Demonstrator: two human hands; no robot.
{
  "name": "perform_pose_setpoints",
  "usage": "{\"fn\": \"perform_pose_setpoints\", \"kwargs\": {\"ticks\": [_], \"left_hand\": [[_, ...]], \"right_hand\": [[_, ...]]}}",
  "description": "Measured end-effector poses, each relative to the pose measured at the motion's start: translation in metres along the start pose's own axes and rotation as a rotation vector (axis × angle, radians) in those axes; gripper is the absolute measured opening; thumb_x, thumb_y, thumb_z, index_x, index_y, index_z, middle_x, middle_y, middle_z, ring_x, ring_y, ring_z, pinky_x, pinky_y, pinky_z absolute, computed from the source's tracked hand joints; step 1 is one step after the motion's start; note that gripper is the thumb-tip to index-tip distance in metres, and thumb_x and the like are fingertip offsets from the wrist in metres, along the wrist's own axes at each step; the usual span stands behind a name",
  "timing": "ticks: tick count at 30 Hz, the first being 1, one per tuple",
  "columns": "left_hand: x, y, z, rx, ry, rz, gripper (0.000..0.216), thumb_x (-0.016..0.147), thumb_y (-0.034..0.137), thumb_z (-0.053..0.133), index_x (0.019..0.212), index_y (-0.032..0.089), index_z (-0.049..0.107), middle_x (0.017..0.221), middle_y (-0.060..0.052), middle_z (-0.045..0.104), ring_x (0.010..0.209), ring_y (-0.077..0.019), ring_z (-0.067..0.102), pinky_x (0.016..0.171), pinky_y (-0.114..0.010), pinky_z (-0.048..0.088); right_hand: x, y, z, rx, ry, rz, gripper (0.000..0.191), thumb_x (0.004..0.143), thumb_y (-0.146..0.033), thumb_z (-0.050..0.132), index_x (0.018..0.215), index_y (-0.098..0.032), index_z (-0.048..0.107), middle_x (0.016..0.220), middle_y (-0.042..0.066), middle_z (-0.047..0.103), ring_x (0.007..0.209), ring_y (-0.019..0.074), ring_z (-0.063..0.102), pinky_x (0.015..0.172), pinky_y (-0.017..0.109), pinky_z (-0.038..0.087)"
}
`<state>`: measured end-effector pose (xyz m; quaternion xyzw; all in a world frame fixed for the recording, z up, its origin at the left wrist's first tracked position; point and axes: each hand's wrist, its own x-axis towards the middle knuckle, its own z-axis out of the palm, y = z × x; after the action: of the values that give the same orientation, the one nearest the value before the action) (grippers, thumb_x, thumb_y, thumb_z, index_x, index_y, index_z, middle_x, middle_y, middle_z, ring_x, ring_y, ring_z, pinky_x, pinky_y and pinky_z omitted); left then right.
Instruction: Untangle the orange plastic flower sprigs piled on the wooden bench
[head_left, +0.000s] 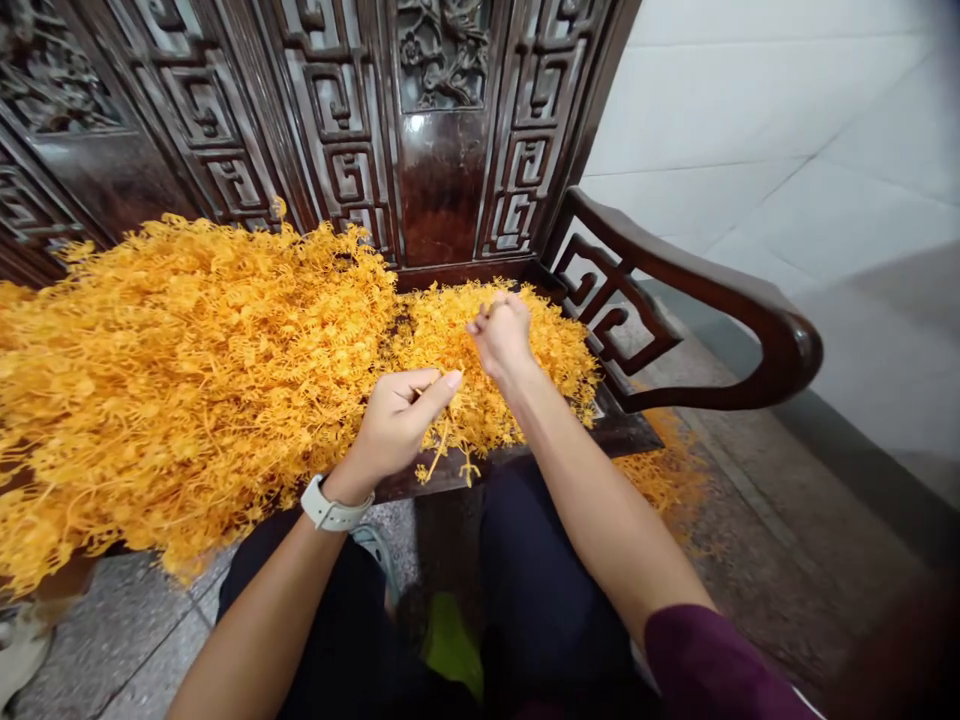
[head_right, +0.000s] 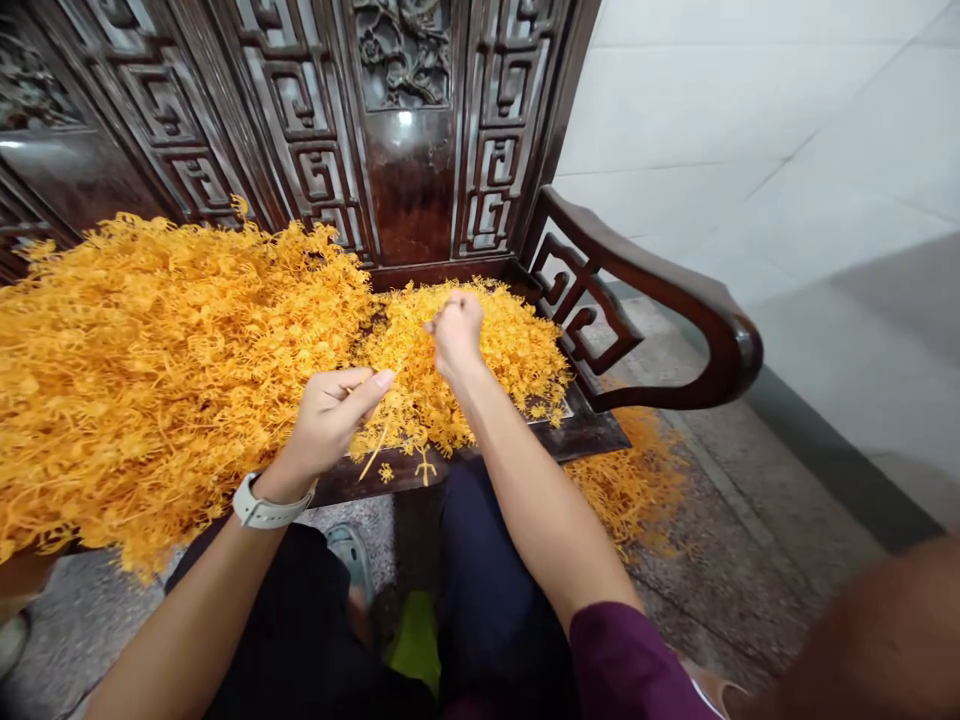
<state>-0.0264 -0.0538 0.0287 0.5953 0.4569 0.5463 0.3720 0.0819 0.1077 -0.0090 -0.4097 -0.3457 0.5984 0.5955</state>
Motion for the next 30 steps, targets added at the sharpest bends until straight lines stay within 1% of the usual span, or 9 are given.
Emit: {"fn": "perform_pose_setpoints", "kwargs": {"ticks": [4,8,10,12,15,20,24,28,30], "left_hand": [[0.005,-0.011,-0.002,-0.169,0.098,-0.079,0.049,0.102,0.053,0.066,0.068,0.018,0.061,0.050,0.004,0.041,0.046,-0.0079,0.035,0.046,-0.025,0.025],[0.019,-0.027,-0.009,-0.423,0.173,-0.223,0.039,0.098,0.055,0.071,0.082,0.020,0.070,0.057,0.003,0.045,0.046,-0.0069,0.033,0.042,-0.021,0.022],[0.023,-0.031,-0.011,-0.502,0.197,-0.270,0.035,0.099,0.053,0.071,0.087,0.020,0.071,0.060,0.003,0.045,0.048,-0.0065,0.033,0.042,-0.019,0.022],[0.025,-0.032,-0.013,-0.555,0.187,-0.300,0.035,0.100,0.053,0.070,0.088,0.020,0.070,0.060,0.003,0.044,0.048,-0.0064,0.032,0.043,-0.018,0.023],[0.025,-0.033,-0.015,-0.545,0.189,-0.298,0.037,0.100,0.054,0.069,0.086,0.020,0.068,0.063,0.002,0.048,0.047,-0.0059,0.030,0.042,-0.018,0.024],[0.029,-0.038,-0.019,-0.297,0.321,-0.176,0.045,0.088,0.058,0.081,0.076,0.016,0.067,0.074,-0.001,0.058,0.048,-0.0045,0.032,0.042,-0.020,0.025],[0.042,-0.041,-0.029,-0.230,0.398,-0.048,0.044,0.085,0.052,0.085,0.069,0.017,0.064,0.066,0.001,0.051,0.050,-0.0071,0.037,0.043,-0.020,0.028],[0.058,-0.038,-0.058,-0.373,0.615,-0.101,0.039,0.091,0.044,0.081,0.073,0.018,0.057,0.070,0.002,0.050,0.047,-0.0053,0.034,0.040,-0.018,0.026],[0.059,-0.035,-0.075,-0.492,0.594,-0.156,0.041,0.093,0.050,0.079,0.077,0.019,0.056,0.070,0.004,0.049,0.046,-0.0051,0.033,0.039,-0.018,0.026]], "right_hand": [[0.030,-0.005,-0.038,-0.152,0.147,-0.271,0.011,0.098,-0.023,0.055,0.096,-0.024,0.044,0.082,-0.004,0.048,0.064,0.0100,0.047,0.058,0.023,0.042],[0.022,-0.005,-0.047,-0.342,0.069,-0.540,0.024,0.094,-0.040,0.069,0.104,-0.023,0.055,0.101,0.004,0.056,0.089,0.0147,0.058,0.067,0.026,0.046],[0.004,-0.007,-0.034,-0.359,-0.099,-0.534,0.031,0.100,-0.054,0.061,0.100,-0.023,0.057,0.094,0.003,0.056,0.082,0.0136,0.057,0.066,0.027,0.045],[-0.017,-0.009,-0.017,-0.347,-0.351,-0.444,0.044,0.102,-0.066,0.053,0.094,-0.023,0.058,0.086,0.001,0.055,0.072,0.0122,0.054,0.062,0.027,0.042],[-0.042,-0.012,0.001,-0.357,-0.617,-0.389,0.053,0.097,-0.072,0.061,0.081,-0.022,0.058,0.074,-0.001,0.053,0.064,0.0110,0.047,0.060,0.028,0.038],[-0.056,-0.015,0.005,-0.407,-0.613,-0.507,0.052,0.099,-0.068,0.061,0.078,-0.021,0.054,0.069,-0.003,0.049,0.064,0.0120,0.042,0.060,0.030,0.036],[-0.077,-0.022,0.008,-0.466,-0.672,-0.638,0.038,0.109,-0.049,0.054,0.083,-0.022,0.055,0.076,-0.001,0.054,0.069,0.0131,0.049,0.067,0.032,0.042],[-0.118,-0.036,0.013,-0.447,-0.910,-0.754,0.023,0.111,-0.030,0.050,0.090,-0.024,0.059,0.083,0.001,0.061,0.077,0.0151,0.058,0.072,0.034,0.048],[-0.127,-0.041,0.013,-0.407,-0.995,-0.728,0.014,0.108,-0.027,0.057,0.096,-0.026,0.065,0.086,0.002,0.066,0.080,0.0166,0.062,0.073,0.035,0.052]]}}
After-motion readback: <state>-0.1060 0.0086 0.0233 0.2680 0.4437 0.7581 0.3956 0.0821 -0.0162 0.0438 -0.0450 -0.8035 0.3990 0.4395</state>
